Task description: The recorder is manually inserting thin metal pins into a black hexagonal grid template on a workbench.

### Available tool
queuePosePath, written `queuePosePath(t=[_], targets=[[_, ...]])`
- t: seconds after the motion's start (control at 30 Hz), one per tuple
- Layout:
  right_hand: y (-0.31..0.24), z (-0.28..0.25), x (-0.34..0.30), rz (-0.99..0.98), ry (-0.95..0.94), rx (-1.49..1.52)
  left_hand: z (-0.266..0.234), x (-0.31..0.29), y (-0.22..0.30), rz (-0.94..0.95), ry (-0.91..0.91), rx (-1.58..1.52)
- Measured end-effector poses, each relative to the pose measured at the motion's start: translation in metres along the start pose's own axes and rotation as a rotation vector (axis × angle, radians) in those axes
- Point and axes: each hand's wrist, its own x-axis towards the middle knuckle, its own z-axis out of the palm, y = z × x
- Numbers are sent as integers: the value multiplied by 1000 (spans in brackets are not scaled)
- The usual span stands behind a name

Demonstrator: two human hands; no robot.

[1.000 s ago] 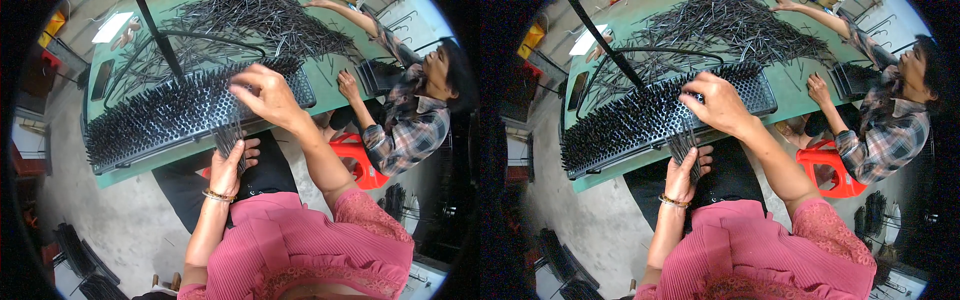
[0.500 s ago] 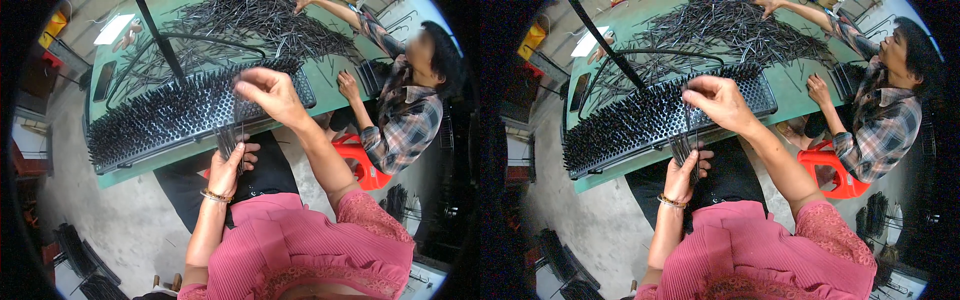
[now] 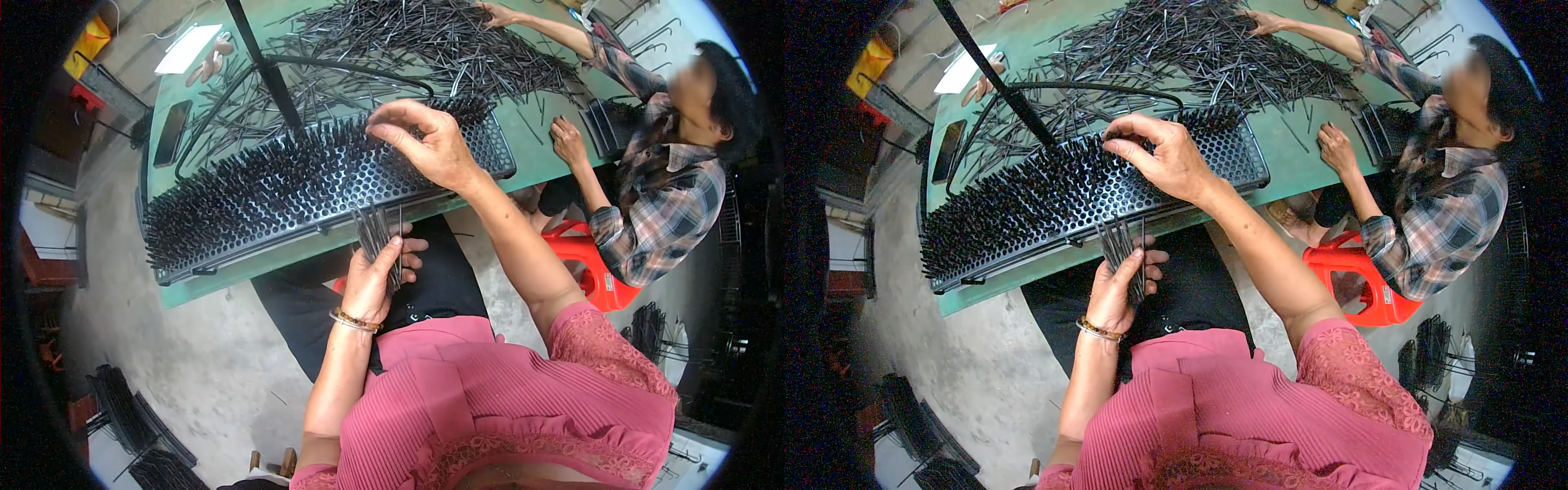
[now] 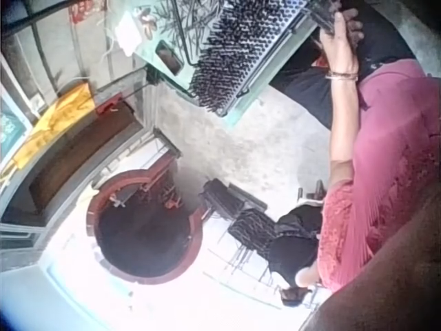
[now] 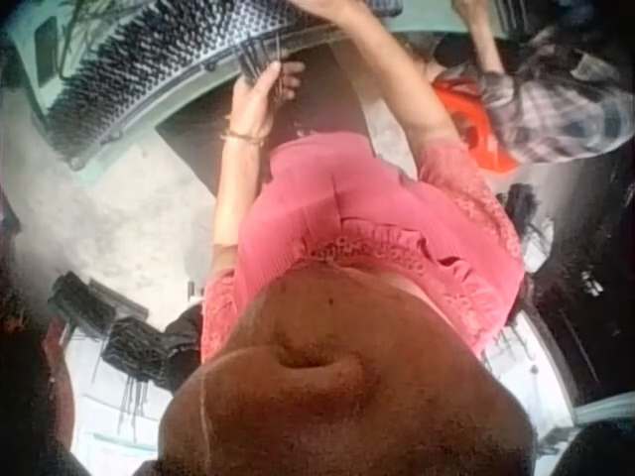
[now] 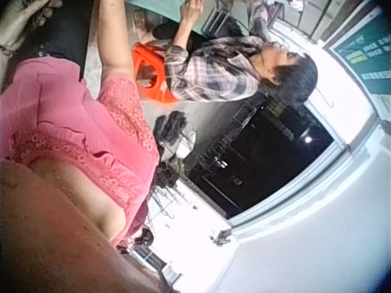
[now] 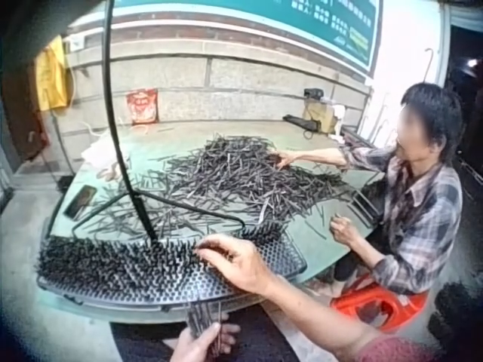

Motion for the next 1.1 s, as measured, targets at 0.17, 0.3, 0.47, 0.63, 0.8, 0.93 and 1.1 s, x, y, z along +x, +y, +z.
queuePosePath(t=[0.17,0.3,0.47,0.63,0.8,0.93,1.1], targets=[[10,1,-2,-22,-7,-5,1,1,2,8,-20,-36],[16,0,-6,-28,58,-33,-2,1,2,0,-20,-32],[14,1,-8,21,95,114,-2,2,1,-11,-9,-28],[14,-1,-7,-22,56,0,-1,2,1,-4,-11,-12],[12,1,-9,-96,80,-178,-1,2,1,-14,-4,-23],[10,7,-13,-260,100,-406,-1,1,1,-14,-8,-18],[5,11,-14,-257,158,-431,-3,0,1,-8,-11,-25]])
